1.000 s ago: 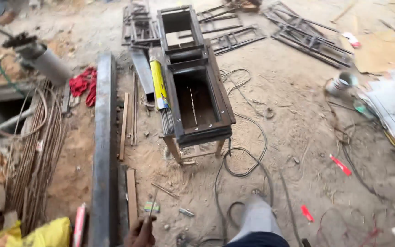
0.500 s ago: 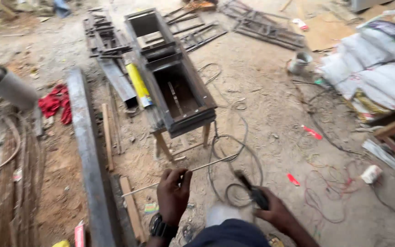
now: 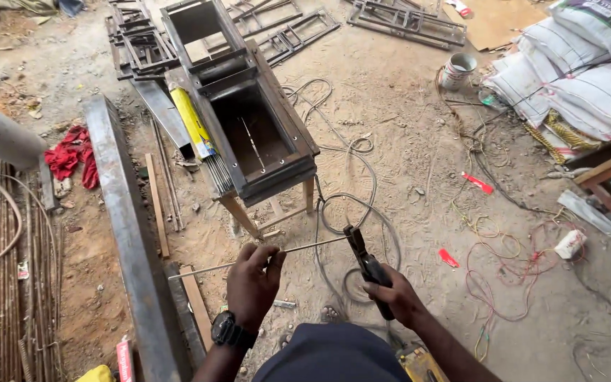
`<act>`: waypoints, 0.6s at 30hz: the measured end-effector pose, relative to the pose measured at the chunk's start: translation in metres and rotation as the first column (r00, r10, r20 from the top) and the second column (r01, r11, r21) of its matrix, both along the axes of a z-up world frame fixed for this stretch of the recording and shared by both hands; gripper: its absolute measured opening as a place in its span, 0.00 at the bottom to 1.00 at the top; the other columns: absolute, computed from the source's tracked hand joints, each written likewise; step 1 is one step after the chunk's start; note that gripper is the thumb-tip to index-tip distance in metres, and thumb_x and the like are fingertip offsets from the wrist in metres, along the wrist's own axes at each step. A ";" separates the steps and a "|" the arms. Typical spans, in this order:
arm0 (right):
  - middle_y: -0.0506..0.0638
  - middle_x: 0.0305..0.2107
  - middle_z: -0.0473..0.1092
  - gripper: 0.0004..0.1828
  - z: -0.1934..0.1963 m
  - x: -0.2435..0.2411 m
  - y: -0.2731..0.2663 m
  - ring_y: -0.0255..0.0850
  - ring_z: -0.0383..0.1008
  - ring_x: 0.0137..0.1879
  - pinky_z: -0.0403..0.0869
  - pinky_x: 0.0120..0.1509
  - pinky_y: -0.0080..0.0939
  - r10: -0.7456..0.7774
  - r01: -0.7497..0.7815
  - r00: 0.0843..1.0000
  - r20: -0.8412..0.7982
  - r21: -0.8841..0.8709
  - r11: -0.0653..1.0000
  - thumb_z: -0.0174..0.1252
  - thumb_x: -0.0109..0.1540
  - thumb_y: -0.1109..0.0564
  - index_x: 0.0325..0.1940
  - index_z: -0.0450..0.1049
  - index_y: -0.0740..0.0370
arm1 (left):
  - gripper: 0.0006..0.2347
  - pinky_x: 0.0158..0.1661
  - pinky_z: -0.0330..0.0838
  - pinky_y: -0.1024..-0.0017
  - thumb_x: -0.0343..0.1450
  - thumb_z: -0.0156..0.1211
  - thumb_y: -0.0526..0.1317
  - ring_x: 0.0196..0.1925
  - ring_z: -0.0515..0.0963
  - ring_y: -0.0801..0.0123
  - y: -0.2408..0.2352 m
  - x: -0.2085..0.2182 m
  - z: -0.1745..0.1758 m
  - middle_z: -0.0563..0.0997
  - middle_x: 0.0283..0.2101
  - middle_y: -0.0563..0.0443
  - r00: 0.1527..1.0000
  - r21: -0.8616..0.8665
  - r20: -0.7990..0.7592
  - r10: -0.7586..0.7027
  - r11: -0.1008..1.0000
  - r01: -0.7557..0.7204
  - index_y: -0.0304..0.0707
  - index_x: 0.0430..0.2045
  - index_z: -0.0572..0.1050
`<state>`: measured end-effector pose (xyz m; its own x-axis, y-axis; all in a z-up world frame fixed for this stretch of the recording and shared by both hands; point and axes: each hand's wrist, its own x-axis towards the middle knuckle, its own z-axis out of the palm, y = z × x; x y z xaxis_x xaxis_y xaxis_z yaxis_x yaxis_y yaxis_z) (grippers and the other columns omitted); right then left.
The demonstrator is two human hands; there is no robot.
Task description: The person arc welds joints on a rectangular steel frame resting on a wooden support, holding a dark welding shield in one hand and an electrode holder in the other. They strike arcs producing sparks, pause to reposition the electrode and shield, move around the frame, and weld additional joints on different sides of the frame.
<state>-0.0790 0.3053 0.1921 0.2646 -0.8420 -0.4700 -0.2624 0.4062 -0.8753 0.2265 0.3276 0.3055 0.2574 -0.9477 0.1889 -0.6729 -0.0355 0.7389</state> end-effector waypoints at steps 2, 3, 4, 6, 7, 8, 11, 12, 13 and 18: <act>0.51 0.27 0.70 0.25 -0.005 -0.005 -0.004 0.40 0.70 0.34 0.70 0.40 0.41 -0.012 0.011 1.000 0.011 0.047 0.999 0.66 0.53 0.44 0.44 0.72 0.64 | 0.07 0.28 0.74 0.62 0.70 0.66 0.43 0.28 0.81 0.59 -0.004 -0.003 -0.002 0.80 0.31 0.48 0.995 0.019 0.099 -0.013 1.000 0.011 0.38 0.30 0.82; 0.51 0.27 0.70 0.25 -0.007 -0.009 -0.006 0.40 0.70 0.34 0.70 0.40 0.41 -0.008 0.007 1.000 0.013 0.050 0.999 0.66 0.53 0.44 0.44 0.72 0.64 | 0.07 0.28 0.74 0.62 0.70 0.66 0.43 0.28 0.81 0.59 -0.007 -0.006 -0.004 0.80 0.31 0.48 0.995 0.022 0.101 -0.010 1.000 0.007 0.38 0.30 0.82; 0.51 0.28 0.70 0.26 -0.009 -0.012 -0.007 0.40 0.70 0.35 0.70 0.41 0.40 0.014 -0.014 1.000 0.015 0.047 0.999 0.66 0.53 0.44 0.45 0.72 0.65 | 0.08 0.28 0.74 0.61 0.70 0.65 0.43 0.27 0.81 0.57 -0.010 -0.009 -0.006 0.80 0.31 0.48 0.991 0.012 0.134 -0.023 1.000 0.021 0.39 0.30 0.82; 0.51 0.29 0.70 0.27 -0.015 -0.020 -0.013 0.40 0.70 0.36 0.70 0.41 0.40 0.041 -0.042 0.999 0.020 0.046 0.998 0.66 0.53 0.43 0.45 0.72 0.65 | 0.08 0.28 0.73 0.59 0.70 0.65 0.43 0.27 0.80 0.56 -0.017 -0.009 -0.011 0.80 0.31 0.47 0.985 0.003 0.170 -0.031 1.000 0.031 0.39 0.30 0.82; 0.50 0.31 0.70 0.29 -0.019 -0.024 -0.015 0.39 0.72 0.38 0.72 0.44 0.39 0.082 -0.083 0.996 0.029 0.071 0.994 0.68 0.51 0.43 0.47 0.71 0.64 | 0.08 0.27 0.73 0.59 0.70 0.65 0.43 0.27 0.80 0.56 -0.021 -0.007 -0.014 0.80 0.32 0.47 0.982 0.003 0.178 -0.061 0.998 0.062 0.39 0.30 0.82; 0.50 0.34 0.70 0.32 -0.024 -0.027 -0.017 0.38 0.74 0.41 0.75 0.47 0.39 0.121 -0.125 0.992 0.039 0.097 0.987 0.70 0.50 0.42 0.50 0.70 0.63 | 0.08 0.27 0.73 0.59 0.71 0.64 0.43 0.27 0.80 0.56 -0.024 -0.004 -0.018 0.80 0.33 0.47 0.978 0.003 0.186 -0.092 0.996 0.093 0.39 0.31 0.82; 0.47 0.34 0.62 0.37 0.001 -0.039 -0.029 0.36 0.65 0.39 0.68 0.42 0.39 0.159 -0.190 0.968 0.196 0.151 0.970 0.72 0.46 0.46 0.55 0.67 0.59 | 0.08 0.27 0.73 0.60 0.71 0.63 0.43 0.27 0.80 0.58 -0.023 -0.003 -0.023 0.80 0.35 0.47 0.974 0.039 0.165 -0.154 0.988 0.149 0.38 0.34 0.81; 0.47 0.34 0.62 0.37 0.007 -0.042 -0.029 0.36 0.65 0.39 0.68 0.42 0.39 0.165 -0.195 0.966 0.201 0.138 0.971 0.72 0.46 0.46 0.55 0.67 0.59 | 0.08 0.27 0.73 0.60 0.71 0.63 0.43 0.27 0.80 0.58 -0.023 0.001 -0.026 0.80 0.35 0.47 0.974 0.029 0.173 -0.148 0.989 0.145 0.38 0.34 0.81; 0.45 0.33 0.63 0.41 0.014 -0.047 -0.031 0.35 0.64 0.37 0.67 0.40 0.38 0.179 -0.214 0.963 0.201 0.165 0.963 0.72 0.43 0.46 0.57 0.68 0.55 | 0.09 0.27 0.74 0.61 0.71 0.63 0.43 0.28 0.80 0.58 -0.023 0.005 -0.029 0.80 0.36 0.47 0.972 0.008 0.175 -0.159 0.987 0.160 0.38 0.35 0.81; 0.44 0.29 0.66 0.37 -0.012 -0.087 -0.026 0.34 0.65 0.33 0.66 0.35 0.36 0.264 -0.298 0.931 0.253 0.104 0.949 0.70 0.43 0.39 0.47 0.73 0.65 | 0.13 0.28 0.76 0.65 0.67 0.66 0.48 0.30 0.81 0.60 -0.006 0.048 -0.052 0.81 0.36 0.48 0.971 -0.036 0.223 -0.083 0.995 0.094 0.37 0.32 0.80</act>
